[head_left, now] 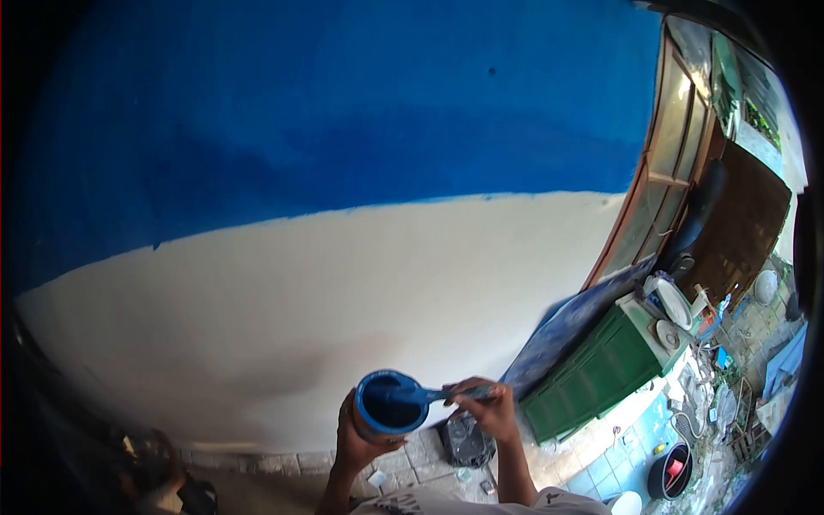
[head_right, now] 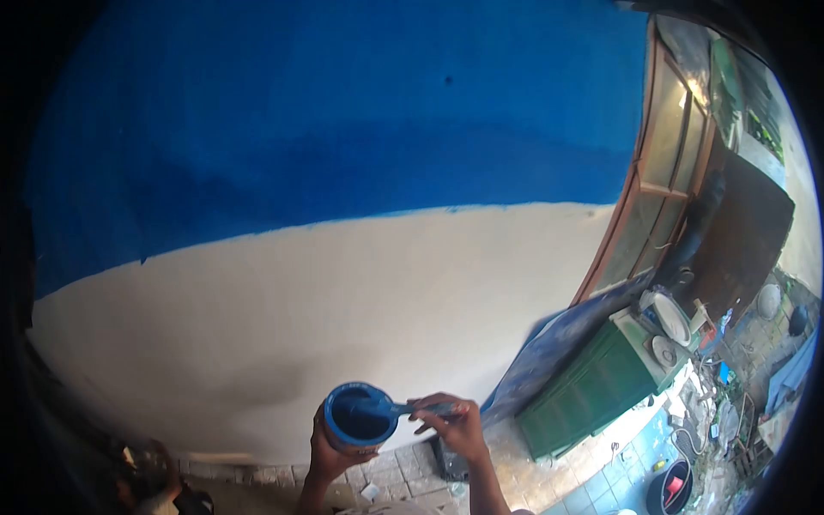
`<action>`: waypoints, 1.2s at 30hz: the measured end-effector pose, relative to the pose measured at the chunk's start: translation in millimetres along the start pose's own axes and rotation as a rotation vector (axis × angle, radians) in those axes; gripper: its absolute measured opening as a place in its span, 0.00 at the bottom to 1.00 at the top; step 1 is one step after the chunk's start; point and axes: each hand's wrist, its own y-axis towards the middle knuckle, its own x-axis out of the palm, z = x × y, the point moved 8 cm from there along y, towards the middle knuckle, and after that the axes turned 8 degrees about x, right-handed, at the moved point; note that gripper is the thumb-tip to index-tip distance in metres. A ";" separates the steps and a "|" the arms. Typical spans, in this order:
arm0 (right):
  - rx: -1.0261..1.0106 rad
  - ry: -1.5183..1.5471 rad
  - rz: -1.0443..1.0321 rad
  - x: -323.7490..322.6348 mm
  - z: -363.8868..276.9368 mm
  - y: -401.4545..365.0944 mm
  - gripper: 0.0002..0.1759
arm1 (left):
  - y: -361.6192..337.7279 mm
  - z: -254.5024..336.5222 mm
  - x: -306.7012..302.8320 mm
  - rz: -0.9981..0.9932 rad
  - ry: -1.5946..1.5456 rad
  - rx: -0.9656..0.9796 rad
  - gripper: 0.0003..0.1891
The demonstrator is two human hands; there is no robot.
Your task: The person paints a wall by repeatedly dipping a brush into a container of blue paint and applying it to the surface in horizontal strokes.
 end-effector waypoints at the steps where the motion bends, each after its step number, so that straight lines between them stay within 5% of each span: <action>1: -0.014 0.033 0.025 3.5 1.3 0.4 0.07 | -0.1 2.8 -8.7 -0.002 0.002 -0.020 0.71; 8: -0.257 0.271 0.306 34.5 -7.9 18.4 0.07 | 6.0 14.2 -75.8 0.044 -0.033 0.019 0.69; 18: -0.311 0.298 0.142 136.4 -17.5 13.4 0.08 | 7.2 8.3 -158.7 0.109 -0.006 0.057 0.71; 31: -0.360 0.301 0.252 182.4 -10.1 11.8 0.10 | 9.2 -5.1 -204.0 0.076 0.007 0.103 0.68; 36: -0.509 0.371 0.340 183.1 -52.3 27.8 0.10 | 18.5 -16.2 -208.7 0.052 -0.081 0.104 0.67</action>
